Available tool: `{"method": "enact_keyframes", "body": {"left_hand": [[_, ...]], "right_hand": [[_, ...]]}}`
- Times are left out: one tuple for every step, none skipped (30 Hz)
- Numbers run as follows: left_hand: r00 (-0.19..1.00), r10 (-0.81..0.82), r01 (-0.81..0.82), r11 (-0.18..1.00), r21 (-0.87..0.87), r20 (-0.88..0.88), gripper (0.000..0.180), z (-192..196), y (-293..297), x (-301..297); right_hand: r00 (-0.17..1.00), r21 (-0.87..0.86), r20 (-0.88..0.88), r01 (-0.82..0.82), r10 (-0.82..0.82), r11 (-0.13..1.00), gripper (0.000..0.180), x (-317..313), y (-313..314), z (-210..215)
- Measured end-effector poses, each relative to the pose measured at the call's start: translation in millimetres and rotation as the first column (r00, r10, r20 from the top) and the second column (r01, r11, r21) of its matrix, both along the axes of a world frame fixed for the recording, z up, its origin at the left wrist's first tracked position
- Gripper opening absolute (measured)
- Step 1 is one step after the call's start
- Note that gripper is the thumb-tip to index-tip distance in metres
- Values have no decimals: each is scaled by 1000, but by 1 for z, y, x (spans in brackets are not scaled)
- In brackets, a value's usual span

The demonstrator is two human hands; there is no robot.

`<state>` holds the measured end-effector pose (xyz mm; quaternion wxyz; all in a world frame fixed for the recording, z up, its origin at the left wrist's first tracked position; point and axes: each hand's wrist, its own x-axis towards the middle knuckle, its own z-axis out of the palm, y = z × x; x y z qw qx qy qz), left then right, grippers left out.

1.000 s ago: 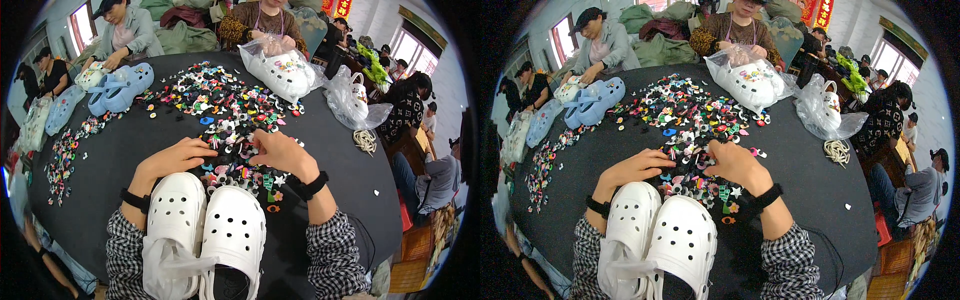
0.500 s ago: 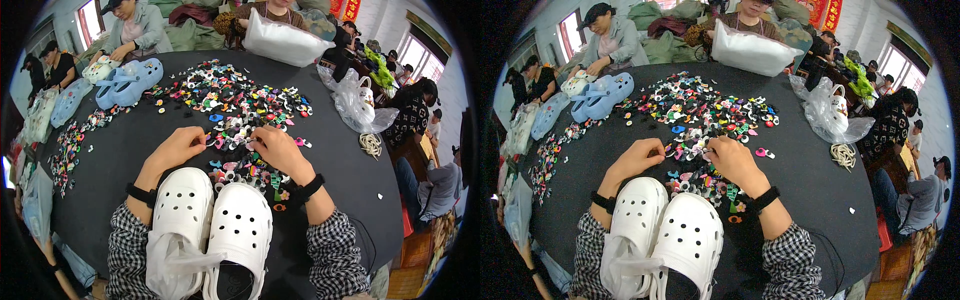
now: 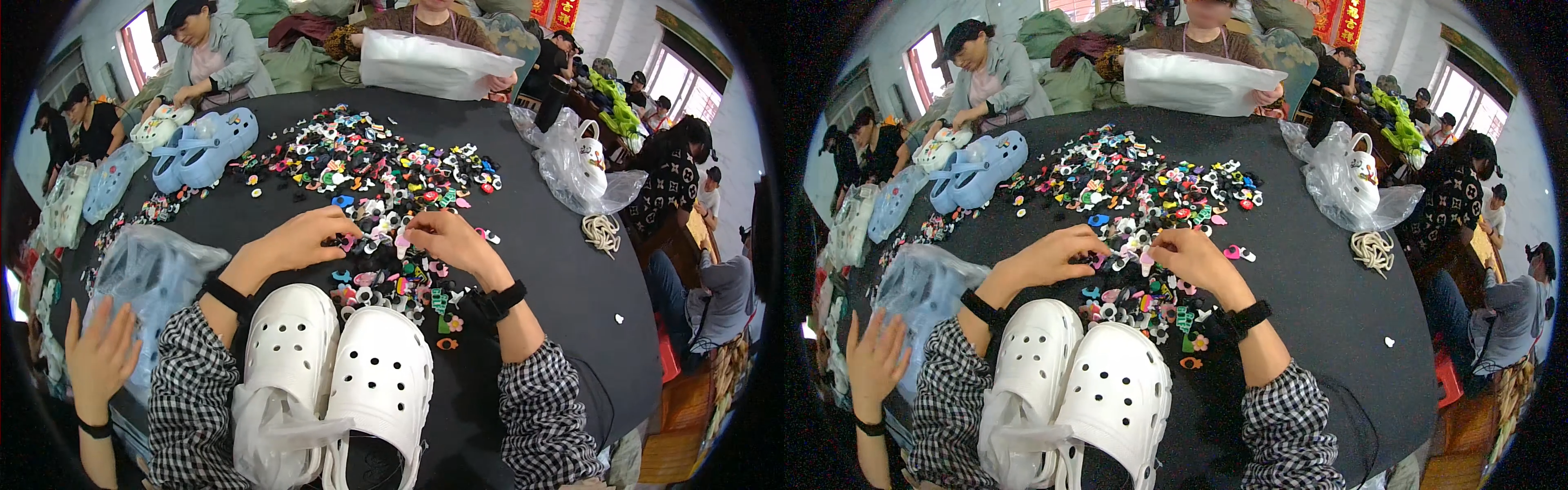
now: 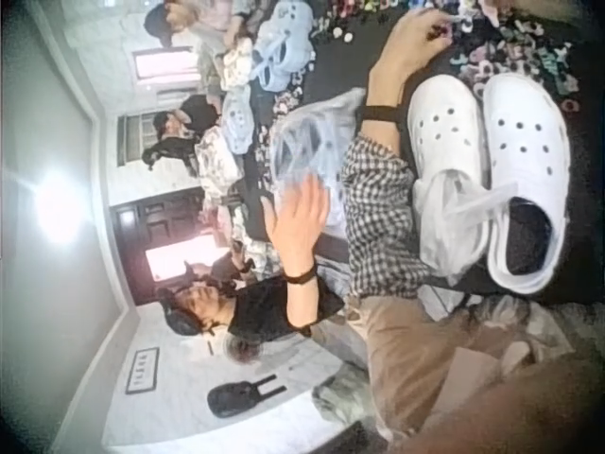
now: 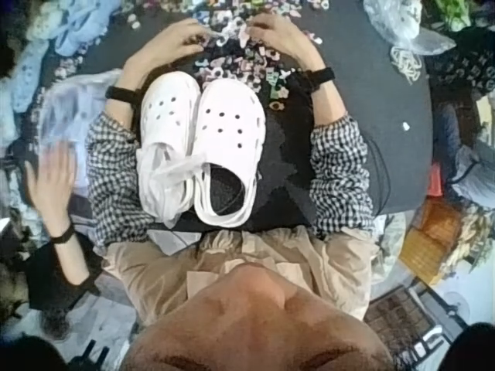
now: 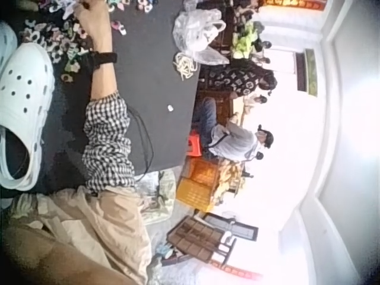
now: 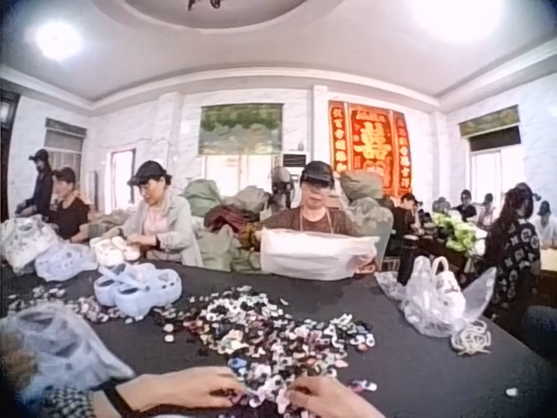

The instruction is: Placing decorative charms into the holes of clog-style shoes.

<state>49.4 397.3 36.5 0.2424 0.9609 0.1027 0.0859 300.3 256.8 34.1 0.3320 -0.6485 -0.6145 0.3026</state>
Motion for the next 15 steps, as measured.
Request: {"method": "enact_keyframes", "body": {"left_hand": [[999,49,-49,999,-14,6,32,3,-5,1],[999,52,-52,999,-10,0,32,2,-5,0],[997,81,-81,997,-17,-4,28,0,-2,-3],[995,96,-96,995,-29,-1,25,-4,0,0],[996,86,-86,996,-30,0,25,-7,2,1],[993,117,-115,988,-99,6,23,-10,5,2],[987,159,-157,974,-161,-1,22,-6,5,0],[980,200,-197,955,-221,-10,20,-3,4,-2],[961,272,-276,908,-316,-57,16,0,2,-5],[961,269,-274,909,-315,-61,16,-2,2,-7],[964,266,-234,834,-500,-7,15,-6,3,-10],[960,274,-176,727,-664,46,14,-7,3,-12],[963,271,-197,697,-689,0,12,-5,2,-13],[962,273,-200,698,-687,-2,12,-7,4,-15],[965,259,-158,677,-719,31,14,-13,7,-18]], "right_hand": [[1000,4,-6,-3,3,1000,25,-1,1,2],[1000,-29,8,-4,4,1000,28,-4,1,5],[1000,-61,23,-5,7,998,31,-5,2,7],[1000,-62,25,5,-3,998,31,-3,1,6],[1000,-42,-27,-15,14,999,31,1,1,3],[996,-20,-78,-33,31,999,30,4,0,0],[988,30,-149,-28,32,999,27,2,0,-2],[987,35,-157,-28,33,999,27,3,-1,-2],[993,76,-113,-7,15,997,25,5,-2,-2],[998,113,-67,15,-7,993,24,6,-3,1],[996,149,63,48,-58,988,21,6,-7,8],[996,150,60,50,-60,987,21,13,-9,8],[982,128,189,-34,10,991,21,20,-12,12],[946,96,314,-117,81,988,21,23,-13,14],[936,13,344,-91,81,996,21,24,-17,16]]}}
